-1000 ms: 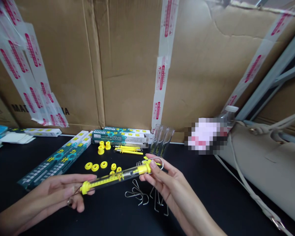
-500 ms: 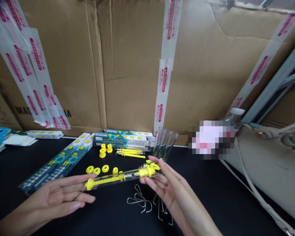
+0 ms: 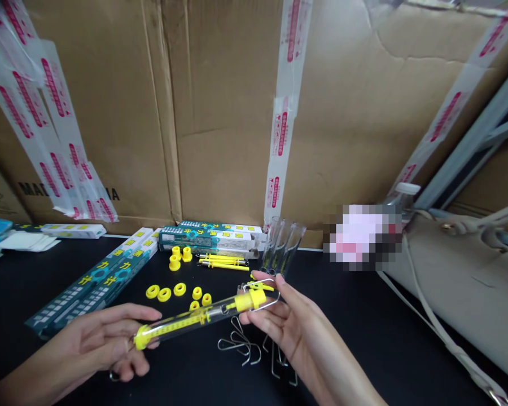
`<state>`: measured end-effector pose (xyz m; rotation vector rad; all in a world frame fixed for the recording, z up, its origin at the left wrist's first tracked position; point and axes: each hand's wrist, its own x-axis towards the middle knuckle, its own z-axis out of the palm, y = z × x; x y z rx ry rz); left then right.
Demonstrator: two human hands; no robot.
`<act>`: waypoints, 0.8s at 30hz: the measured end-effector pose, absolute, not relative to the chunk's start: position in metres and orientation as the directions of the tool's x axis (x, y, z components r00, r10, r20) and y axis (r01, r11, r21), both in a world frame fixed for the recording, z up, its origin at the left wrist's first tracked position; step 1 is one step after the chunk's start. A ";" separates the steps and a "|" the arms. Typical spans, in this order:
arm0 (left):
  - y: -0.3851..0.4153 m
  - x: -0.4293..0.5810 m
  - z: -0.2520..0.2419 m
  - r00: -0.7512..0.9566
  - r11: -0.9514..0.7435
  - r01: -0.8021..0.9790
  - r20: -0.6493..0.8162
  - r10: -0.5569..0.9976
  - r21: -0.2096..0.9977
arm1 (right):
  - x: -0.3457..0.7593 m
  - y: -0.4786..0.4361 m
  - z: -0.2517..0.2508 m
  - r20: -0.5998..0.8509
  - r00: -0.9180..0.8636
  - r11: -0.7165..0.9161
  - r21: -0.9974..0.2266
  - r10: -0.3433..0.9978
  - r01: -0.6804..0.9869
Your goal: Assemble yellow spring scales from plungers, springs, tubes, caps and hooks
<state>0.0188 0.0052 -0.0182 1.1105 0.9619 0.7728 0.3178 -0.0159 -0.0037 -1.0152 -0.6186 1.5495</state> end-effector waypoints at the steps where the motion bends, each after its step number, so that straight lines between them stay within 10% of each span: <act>1: 0.005 0.019 -0.020 0.412 0.282 -0.021 -0.248 0.877 0.959 | 0.318 -0.016 -0.003 -0.274 -0.014 -0.243 -0.826 0.962 -0.509; 18: -0.006 0.019 -0.040 0.440 0.268 0.172 -0.317 0.840 0.948 | 0.306 -0.019 -0.018 -0.272 -0.305 -0.407 -0.681 0.913 -0.609; 24: -0.008 0.026 -0.035 0.368 0.259 0.285 -0.355 0.859 0.923 | 0.299 -0.022 -0.020 -0.140 -0.324 -0.291 -0.824 0.936 -0.486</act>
